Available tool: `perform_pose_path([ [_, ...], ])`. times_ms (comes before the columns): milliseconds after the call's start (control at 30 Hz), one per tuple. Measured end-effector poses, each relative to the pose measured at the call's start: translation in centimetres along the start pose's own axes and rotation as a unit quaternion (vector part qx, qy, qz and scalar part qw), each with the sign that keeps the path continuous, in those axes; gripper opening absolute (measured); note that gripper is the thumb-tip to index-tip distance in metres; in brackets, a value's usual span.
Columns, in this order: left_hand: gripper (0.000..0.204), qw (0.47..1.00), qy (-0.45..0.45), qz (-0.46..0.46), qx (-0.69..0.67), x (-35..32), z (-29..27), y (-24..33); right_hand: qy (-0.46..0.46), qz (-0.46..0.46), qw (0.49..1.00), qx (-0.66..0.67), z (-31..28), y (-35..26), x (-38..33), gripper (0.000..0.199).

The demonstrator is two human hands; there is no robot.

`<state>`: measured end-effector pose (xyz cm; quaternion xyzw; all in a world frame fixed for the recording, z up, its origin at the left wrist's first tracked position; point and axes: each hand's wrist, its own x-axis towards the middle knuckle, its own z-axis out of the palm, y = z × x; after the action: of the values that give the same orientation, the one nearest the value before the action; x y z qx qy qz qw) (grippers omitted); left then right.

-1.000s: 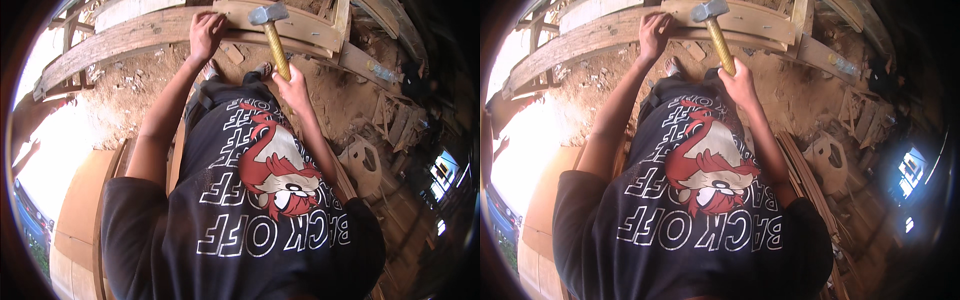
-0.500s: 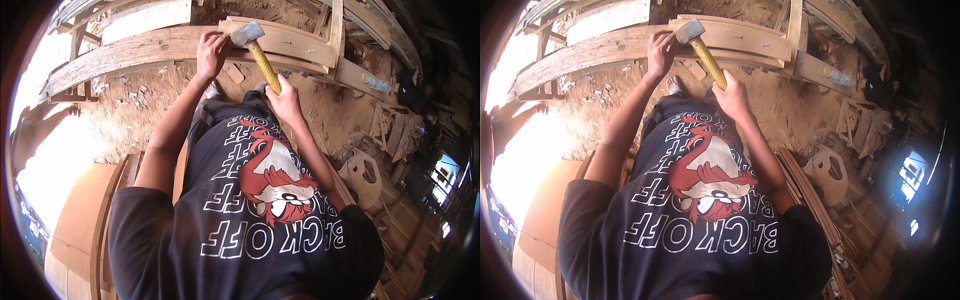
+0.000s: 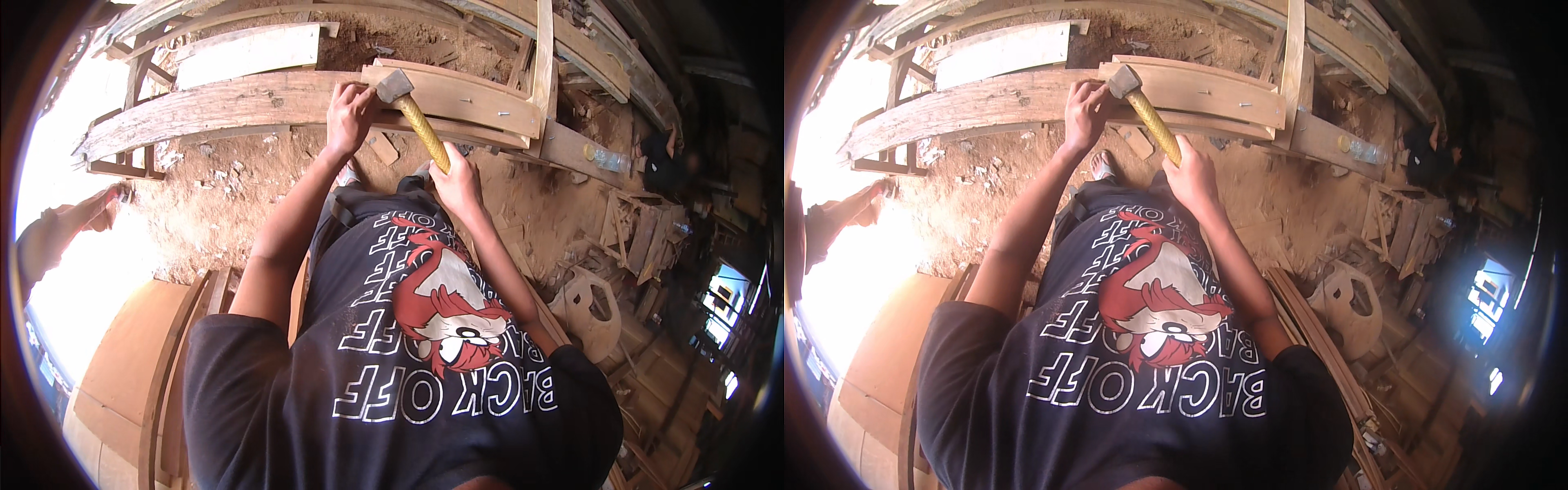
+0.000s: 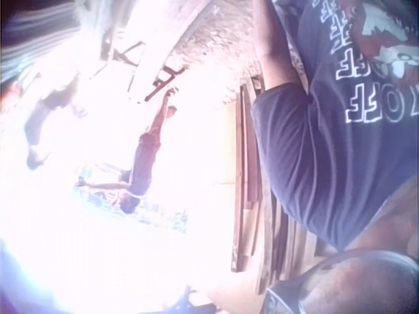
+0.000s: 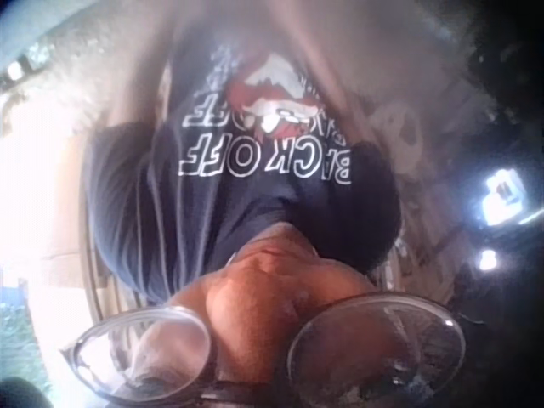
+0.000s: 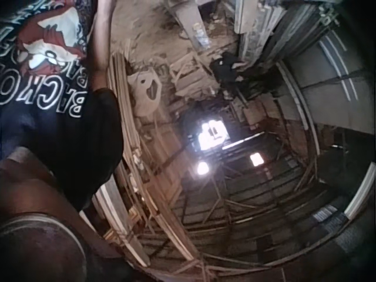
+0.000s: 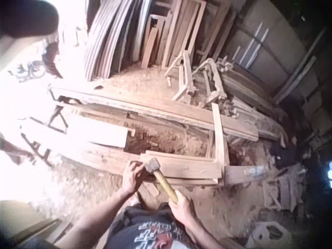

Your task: The person assembles a small wooden box by hand, using a hammer to drive nails into wooden planks. They repeatedly position the planks, hammer nails, and adjust the pieces to form a rectangular box structure.

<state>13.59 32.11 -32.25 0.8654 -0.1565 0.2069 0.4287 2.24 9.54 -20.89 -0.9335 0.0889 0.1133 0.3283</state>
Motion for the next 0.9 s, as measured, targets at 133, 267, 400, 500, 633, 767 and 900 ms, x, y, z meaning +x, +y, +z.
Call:
perform_pose_path([
  [133, 0.019, 1.0, -0.012, -0.008, 0.01, 0.03, -0.11, 0.09, 0.009, 0.0, 0.999, 0.031, 0.25, 0.42, -0.13, 0.024],
  [267, 0.017, 1.0, -0.005, 0.004, 0.005, 0.02, -0.13, 0.05, 0.02, -0.009, 0.999, 0.043, 0.31, 0.71, 0.01, 0.024],
  [400, 0.016, 1.0, 0.005, 0.014, 0.0, 0.13, -0.08, -0.01, 0.017, -0.007, 0.999, 0.041, -0.14, 0.78, 0.37, 0.025],
  [500, 0.015, 1.0, 0.004, 0.01, -0.002, 0.26, -0.05, 0.04, 0.003, 0.002, 0.999, 0.034, -0.35, 0.63, 0.4, 0.026],
  [633, 0.016, 1.0, 0.001, 0.011, -0.001, 0.38, -0.15, 0.07, 0.002, -0.01, 0.999, 0.042, -0.25, 0.28, 0.19, 0.025],
  [767, 0.018, 1.0, -0.016, 0.013, 0.009, 0.45, -0.35, -0.1, 0.005, -0.017, 1.0, 0.022, -0.06, -0.03, 0.2, 0.027],
  [900, 0.02, 1.0, -0.024, 0.018, 0.004, 0.43, -0.43, -0.33, 0.002, 0.001, 1.0, -0.022, 0.1, 0.12, 0.6, 0.031],
])
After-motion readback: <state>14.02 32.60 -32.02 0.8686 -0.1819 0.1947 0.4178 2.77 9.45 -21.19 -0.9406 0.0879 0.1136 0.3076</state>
